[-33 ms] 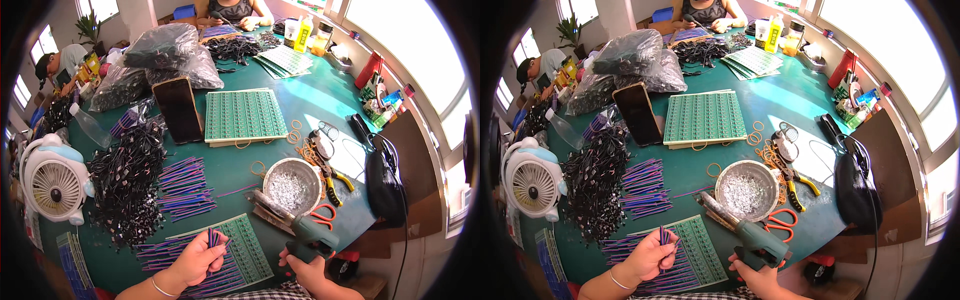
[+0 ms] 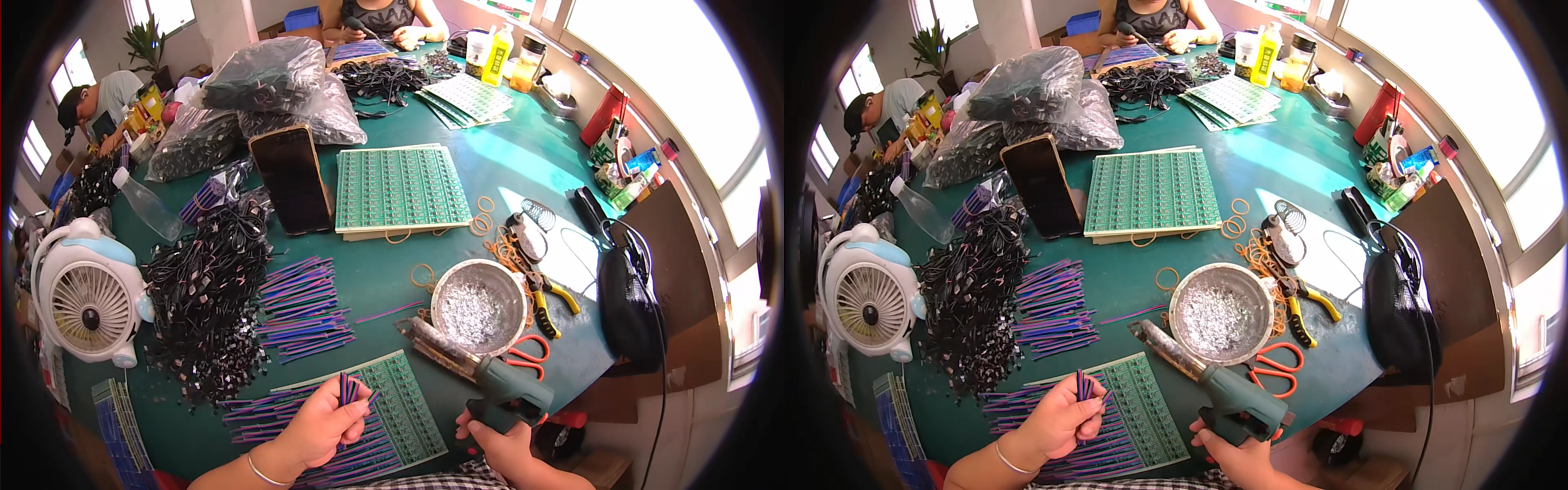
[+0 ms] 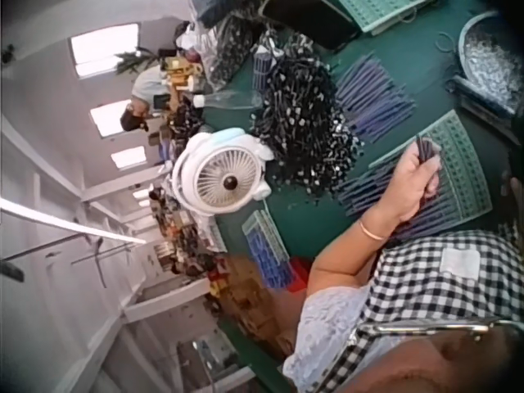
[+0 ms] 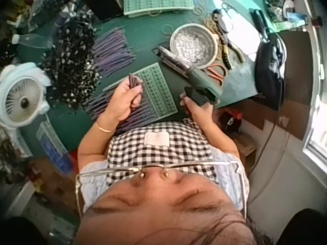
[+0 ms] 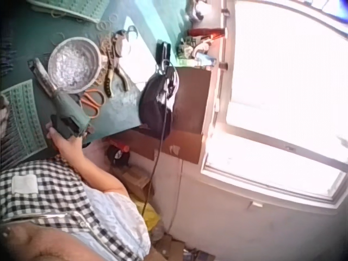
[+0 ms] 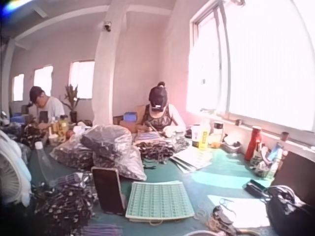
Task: The person inserts wire bundles into circuit boards and fuses metal soldering rings onto the components using a soldering iron.
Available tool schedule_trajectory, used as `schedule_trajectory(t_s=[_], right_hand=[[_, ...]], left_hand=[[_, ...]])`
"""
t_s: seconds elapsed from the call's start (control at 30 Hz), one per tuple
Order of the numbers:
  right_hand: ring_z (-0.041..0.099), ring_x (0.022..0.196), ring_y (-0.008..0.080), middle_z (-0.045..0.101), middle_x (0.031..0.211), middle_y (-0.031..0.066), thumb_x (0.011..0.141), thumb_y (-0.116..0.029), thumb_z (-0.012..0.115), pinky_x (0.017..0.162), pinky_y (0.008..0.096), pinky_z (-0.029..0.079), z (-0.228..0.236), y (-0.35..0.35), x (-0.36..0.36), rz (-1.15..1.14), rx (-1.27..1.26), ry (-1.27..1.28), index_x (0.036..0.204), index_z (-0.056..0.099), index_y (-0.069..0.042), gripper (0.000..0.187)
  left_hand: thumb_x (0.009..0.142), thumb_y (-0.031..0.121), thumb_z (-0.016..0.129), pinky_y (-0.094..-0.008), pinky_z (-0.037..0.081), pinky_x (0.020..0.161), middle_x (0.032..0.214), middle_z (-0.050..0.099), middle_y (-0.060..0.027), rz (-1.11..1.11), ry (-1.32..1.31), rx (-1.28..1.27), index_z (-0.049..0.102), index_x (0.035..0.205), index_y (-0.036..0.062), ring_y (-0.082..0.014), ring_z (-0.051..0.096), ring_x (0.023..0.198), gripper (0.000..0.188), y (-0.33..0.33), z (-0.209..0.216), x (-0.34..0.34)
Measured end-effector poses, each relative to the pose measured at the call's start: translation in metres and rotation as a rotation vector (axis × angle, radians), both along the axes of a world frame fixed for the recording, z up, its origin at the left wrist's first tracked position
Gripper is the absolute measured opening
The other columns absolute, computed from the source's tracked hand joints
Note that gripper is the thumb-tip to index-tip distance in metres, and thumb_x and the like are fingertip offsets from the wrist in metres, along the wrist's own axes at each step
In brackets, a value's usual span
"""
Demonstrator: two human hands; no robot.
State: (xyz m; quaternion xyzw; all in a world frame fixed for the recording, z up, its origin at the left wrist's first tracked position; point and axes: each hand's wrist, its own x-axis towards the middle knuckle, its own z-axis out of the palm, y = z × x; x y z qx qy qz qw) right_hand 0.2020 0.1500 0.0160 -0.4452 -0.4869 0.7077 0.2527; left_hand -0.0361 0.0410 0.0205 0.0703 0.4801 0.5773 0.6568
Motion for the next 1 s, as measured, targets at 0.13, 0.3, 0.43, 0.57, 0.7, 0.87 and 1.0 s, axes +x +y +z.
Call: schedule_trajectory(t_s=[0.13,0.3,0.43,0.57,0.7,0.87,1.0], right_hand=[[0.065,0.077,0.022,0.065,0.095,0.0172,0.081,0.004,0.057,0.071,0.0348,0.055,-0.001,-0.004,0.013,-0.028,-0.019,0.044,0.114,0.053,0.005,0.033],[0.066,0.077,0.0219,0.065,0.099,0.019,0.082,0.002,0.055,0.07,0.0357,0.055,0.003,0.021,0.046,0.085,0.124,-0.055,0.121,0.05,0.004,0.039],[0.066,0.077,0.0221,0.064,0.106,0.0205,0.087,-0.005,0.057,0.069,0.0337,0.056,-0.004,0.013,0.068,0.156,0.178,-0.036,0.127,0.045,0.003,0.042],[0.061,0.072,0.02,0.066,0.089,0.012,0.088,-0.018,0.064,0.066,0.0353,0.051,0.001,-0.008,0.039,0.068,0.119,0.014,0.113,0.059,0.003,0.032],[0.061,0.07,0.0226,0.066,0.084,0.012,0.088,-0.016,0.064,0.066,0.0379,0.051,0.001,-0.007,0.035,0.225,0.215,-0.087,0.11,0.06,0.002,0.028],[0.061,0.084,0.0299,0.064,0.093,0.014,0.082,-0.013,0.07,0.079,0.0422,0.049,-0.023,-0.006,0.049,0.477,0.782,-0.224,0.116,0.055,0.001,0.04],[0.061,0.095,0.0331,0.064,0.101,0.0144,0.076,-0.011,0.076,0.089,0.0425,0.047,-0.033,-0.007,0.054,0.639,1.304,-0.311,0.127,0.049,0.002,0.059]], left_hand=[[0.086,-0.001,0.065,-0.0247,0.039,0.05,0.075,0.051,-0.0008,-0.009,0.457,0.069,0.053,0.103,0.0069,-0.0098,0.048,0.058,0.022,0.003,0.005,-0.016],[0.072,-0.005,0.072,-0.0273,0.047,0.051,0.08,0.058,-0.0061,-0.101,1.587,0.376,0.065,0.091,0.0075,-0.0165,0.057,0.06,0.024,0.03,0.011,-0.031],[0.073,0.008,0.067,-0.0293,0.046,0.051,0.085,0.056,-0.0034,-0.297,1.973,0.468,0.066,0.096,0.0081,-0.0178,0.058,0.064,0.023,0.031,-0.007,-0.028],[0.076,0.01,0.064,-0.0293,0.044,0.05,0.085,0.055,-0.0028,-0.317,1.952,0.49,0.066,0.097,0.0078,-0.0171,0.056,0.063,0.022,0.032,-0.024,-0.022],[0.071,0.007,0.068,-0.0319,0.048,0.052,0.085,0.057,-0.0034,-0.293,1.927,0.458,0.068,0.093,0.0085,-0.0202,0.059,0.064,0.022,0.034,-0.023,-0.021],[0.071,0.008,0.068,-0.0318,0.048,0.051,0.083,0.057,-0.0033,-0.319,1.957,0.436,0.067,0.092,0.0085,-0.0198,0.059,0.063,0.022,0.032,-0.023,-0.02],[0.071,0.009,0.068,-0.0314,0.048,0.05,0.082,0.056,-0.0035,-0.312,1.954,0.443,0.067,0.092,0.0084,-0.0194,0.059,0.062,0.021,0.033,-0.025,-0.02]])
